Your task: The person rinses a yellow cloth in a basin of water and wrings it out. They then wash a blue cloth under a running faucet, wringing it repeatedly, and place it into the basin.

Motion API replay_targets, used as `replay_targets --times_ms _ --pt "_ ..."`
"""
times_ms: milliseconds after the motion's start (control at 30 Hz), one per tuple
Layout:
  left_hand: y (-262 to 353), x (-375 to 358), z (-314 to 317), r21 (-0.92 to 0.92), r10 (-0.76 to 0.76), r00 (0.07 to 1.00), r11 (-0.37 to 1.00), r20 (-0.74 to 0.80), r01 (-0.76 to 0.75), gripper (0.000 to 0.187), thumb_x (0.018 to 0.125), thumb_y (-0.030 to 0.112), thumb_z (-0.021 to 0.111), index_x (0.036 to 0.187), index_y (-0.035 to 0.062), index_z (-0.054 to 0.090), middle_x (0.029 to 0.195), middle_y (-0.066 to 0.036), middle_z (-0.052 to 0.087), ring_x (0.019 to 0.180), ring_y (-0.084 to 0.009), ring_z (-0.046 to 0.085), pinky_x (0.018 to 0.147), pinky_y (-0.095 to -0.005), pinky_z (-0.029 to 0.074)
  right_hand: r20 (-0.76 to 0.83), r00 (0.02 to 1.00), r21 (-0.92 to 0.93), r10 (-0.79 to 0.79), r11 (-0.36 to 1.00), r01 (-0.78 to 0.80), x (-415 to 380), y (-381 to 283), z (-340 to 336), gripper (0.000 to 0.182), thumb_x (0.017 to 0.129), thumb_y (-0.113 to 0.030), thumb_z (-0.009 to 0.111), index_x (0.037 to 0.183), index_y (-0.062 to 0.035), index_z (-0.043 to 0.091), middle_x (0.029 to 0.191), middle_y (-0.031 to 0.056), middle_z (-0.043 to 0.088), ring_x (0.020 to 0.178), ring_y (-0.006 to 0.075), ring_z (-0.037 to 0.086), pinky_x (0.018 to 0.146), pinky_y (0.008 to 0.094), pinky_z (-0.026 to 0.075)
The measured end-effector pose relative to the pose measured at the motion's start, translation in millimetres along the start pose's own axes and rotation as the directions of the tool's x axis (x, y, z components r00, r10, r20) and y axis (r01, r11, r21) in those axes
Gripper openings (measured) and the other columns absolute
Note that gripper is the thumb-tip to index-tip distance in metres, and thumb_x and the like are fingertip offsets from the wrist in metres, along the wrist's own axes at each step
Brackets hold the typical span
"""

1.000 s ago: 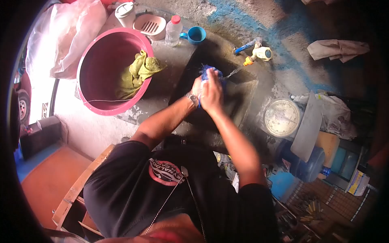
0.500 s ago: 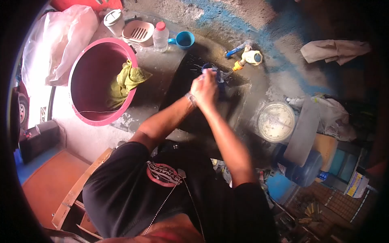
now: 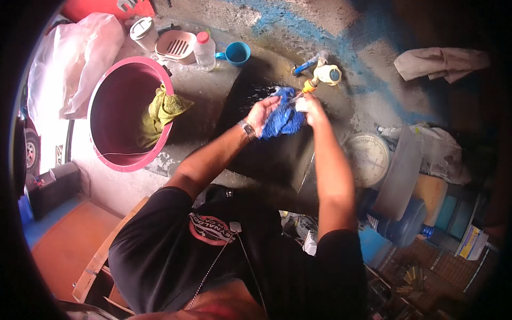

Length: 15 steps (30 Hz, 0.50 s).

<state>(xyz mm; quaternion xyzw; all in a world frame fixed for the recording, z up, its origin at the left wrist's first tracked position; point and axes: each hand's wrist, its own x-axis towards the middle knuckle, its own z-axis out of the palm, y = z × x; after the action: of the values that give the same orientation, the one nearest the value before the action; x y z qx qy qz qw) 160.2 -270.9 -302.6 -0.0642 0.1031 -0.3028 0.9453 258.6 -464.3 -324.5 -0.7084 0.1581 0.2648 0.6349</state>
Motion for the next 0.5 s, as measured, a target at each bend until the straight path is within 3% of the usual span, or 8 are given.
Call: replay_targets --times_ms 33,67,200,233,267,367,433,500 --pt "4 3 9 0.020 -0.014 1.000 1.000 0.017 0.013 0.040 0.099 0.033 0.038 0.120 0.0040 0.057 0.109 -0.015 0.067 0.096 -0.0279 0.066 0.093 -0.0465 0.050 0.005 0.998 -0.128 0.067 0.990 -0.066 -14 -28 0 0.020 0.095 -0.027 0.052 0.099 -0.0100 0.062 0.085 0.0017 0.065 0.077 0.0124 0.061 0.072 0.0327 0.049" --pt "9 9 13 0.036 -0.030 0.999 0.999 0.035 0.029 0.043 0.099 0.036 0.038 0.122 0.0040 0.056 0.111 -0.015 0.066 0.099 -0.0277 0.065 0.094 -0.0464 0.049 0.017 0.993 0.158 0.113 0.981 -0.114 -39 -40 24 0.021 0.096 -0.029 0.051 0.096 -0.0111 0.062 0.080 -0.0007 0.061 0.073 0.0118 0.058 0.069 0.0323 0.048" --pt "19 13 31 0.252 -0.079 0.996 0.964 -0.031 0.084 0.049 0.097 0.045 0.042 0.125 0.0060 0.054 0.119 -0.013 0.063 0.106 -0.0275 0.063 0.095 -0.0452 0.049 0.024 0.998 0.225 0.059 0.972 -0.063 8 7 -11 0.031 0.096 -0.039 0.051 0.102 -0.0112 0.063 0.099 0.0028 0.066 0.091 0.0139 0.062 0.078 0.0329 0.050" --pt "21 16 25 0.306 -0.173 0.985 0.937 -0.007 0.167 0.046 0.095 0.042 0.050 0.124 0.0069 0.055 0.117 -0.011 0.063 0.103 -0.0242 0.064 0.092 -0.0424 0.051 0.177 0.980 0.239 0.088 0.962 -0.130 -27 -20 10 0.031 0.095 -0.039 0.055 0.103 -0.0103 0.063 0.101 0.0030 0.066 0.093 0.0141 0.062 0.079 0.0330 0.051" --pt "22 16 24 0.502 -0.139 0.990 0.854 -0.029 0.135 0.044 0.094 0.039 0.054 0.124 0.0075 0.055 0.115 -0.009 0.064 0.101 -0.0212 0.064 0.090 -0.0403 0.052 0.326 0.938 0.242 0.115 0.949 -0.201 -59 -40 25 0.031 0.093 -0.038 0.058 0.104 -0.0094 0.062 0.104 0.0033 0.065 0.096 0.0143 0.062 0.079 0.0330 0.051" --pt "29 6 31 0.855 -0.103 0.995 0.515 -0.015 0.067 0.049 0.081 0.018 0.076 0.124 0.0081 0.055 0.111 -0.003 0.064 0.102 -0.0125 0.060 0.093 -0.0317 0.047 0.371 0.928 -0.031 -0.014 0.999 0.028 -52 -24 -2 0.031 0.081 -0.014 0.071 0.109 -0.0053 0.060 0.100 0.0038 0.066 0.087 0.0142 0.064 0.076 0.0303 0.052" --pt "39 3 36 0.967 -0.138 0.981 0.234 0.133 -0.098 0.057 0.073 0.012 0.082 0.123 0.0062 0.055 0.115 -0.003 0.063 0.107 -0.0132 0.057 0.098 -0.0316 0.043 0.336 0.941 -0.006 -0.034 0.999 0.038 -66 -27 -2 0.031 0.080 -0.011 0.070 0.108 -0.0052 0.060 0.099 0.0043 0.066 0.085 0.0142 0.064 0.077 0.0296 0.052" --pt "44 15 22 0.983 -0.199 0.974 0.164 0.111 -0.079 0.060 0.069 0.009 0.083 0.122 0.0049 0.055 0.117 -0.004 0.062 0.108 -0.0140 0.055 0.099 -0.0328 0.042 0.291 0.955 0.023 -0.062 0.998 0.058 -72 -29 -4 0.031 0.078 -0.008 0.069 0.107 -0.0052 0.061 0.097 0.0048 0.066 0.083 0.0141 0.064 0.077 0.0288 0.052"
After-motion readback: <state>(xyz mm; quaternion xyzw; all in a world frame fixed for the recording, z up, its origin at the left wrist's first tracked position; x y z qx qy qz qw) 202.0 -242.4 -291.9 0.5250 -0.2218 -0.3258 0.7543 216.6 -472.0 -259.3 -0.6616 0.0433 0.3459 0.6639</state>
